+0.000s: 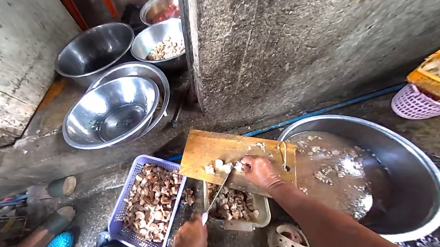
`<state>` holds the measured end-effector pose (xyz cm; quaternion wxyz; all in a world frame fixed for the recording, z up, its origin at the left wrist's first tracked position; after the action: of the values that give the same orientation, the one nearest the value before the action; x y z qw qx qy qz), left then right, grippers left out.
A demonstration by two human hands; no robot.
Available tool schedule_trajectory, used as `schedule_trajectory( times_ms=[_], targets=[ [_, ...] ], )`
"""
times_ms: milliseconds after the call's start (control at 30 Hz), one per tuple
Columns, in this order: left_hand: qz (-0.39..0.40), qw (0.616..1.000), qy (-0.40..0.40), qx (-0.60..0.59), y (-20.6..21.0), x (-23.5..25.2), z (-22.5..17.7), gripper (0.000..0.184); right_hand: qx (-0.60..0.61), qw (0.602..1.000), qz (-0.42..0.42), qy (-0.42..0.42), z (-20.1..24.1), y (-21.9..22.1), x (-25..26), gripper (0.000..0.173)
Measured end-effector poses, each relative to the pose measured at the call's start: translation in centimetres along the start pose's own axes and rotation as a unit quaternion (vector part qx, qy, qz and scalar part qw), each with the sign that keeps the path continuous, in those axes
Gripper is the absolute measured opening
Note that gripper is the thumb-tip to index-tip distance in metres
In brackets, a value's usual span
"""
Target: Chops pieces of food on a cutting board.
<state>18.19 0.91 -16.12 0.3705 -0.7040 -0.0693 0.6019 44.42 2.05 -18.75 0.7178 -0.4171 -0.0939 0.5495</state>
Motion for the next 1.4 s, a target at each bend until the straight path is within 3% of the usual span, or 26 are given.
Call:
schedule_trajectory(
  times_ms=[167,533,733,833,933,1033,1200,1400],
  targets=[
    [-0.008,1.0,0.005,0.016,-2.2,-3.1,-1.2,0.048,-0.027,0.999,0.019,0.038,1.0,0.6,-0.4,0.018],
    [-0.048,0.998,0.029,-0.025,-3.7,5.7,-7.6,0.041,-0.006,0.999,-0.007,0.038,0.3,1.0,-0.6,0.015],
    [-0.003,1.0,-0.014,-0.012,0.4,0.0,-1.9,0.046,0.033,0.998,-0.055,0.012,-0.6,0.6,-0.1,0.016],
    [0.01,0.999,-0.03,0.01,2.1,-2.7,0.6,0.047,0.09,0.994,-0.041,0.034,-0.7,-0.4,-0.6,0.026],
    [0.014,0.999,-0.029,0.025,1.6,-4.9,1.4,0.047,0.116,0.992,-0.021,0.043,-1.8,-1.3,-0.5,0.039],
    [0.016,0.999,-0.035,0.014,1.1,-6.8,2.2,0.047,0.118,0.992,-0.029,0.044,-2.3,-2.2,-1.0,0.038],
    [0.006,0.997,-0.08,-0.016,0.0,-7.3,3.8,0.051,0.07,0.996,-0.033,0.034,-1.9,-1.6,-0.8,0.032],
    [-0.024,0.994,-0.091,-0.054,-0.2,-3.7,6.3,0.053,-0.048,0.995,0.067,-0.05,4.3,4.1,1.3,0.054]
  ],
)
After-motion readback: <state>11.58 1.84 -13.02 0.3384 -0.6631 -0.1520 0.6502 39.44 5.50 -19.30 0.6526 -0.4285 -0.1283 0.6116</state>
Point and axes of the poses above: each hand's wrist, its own x-axis towards the middle knuckle, its own y-axis out of the palm, z = x × y, the point moved 4 cm from there along x, towards the middle knuckle, and after that the axes turned 13 degrees about x, right-handed, at the moved point
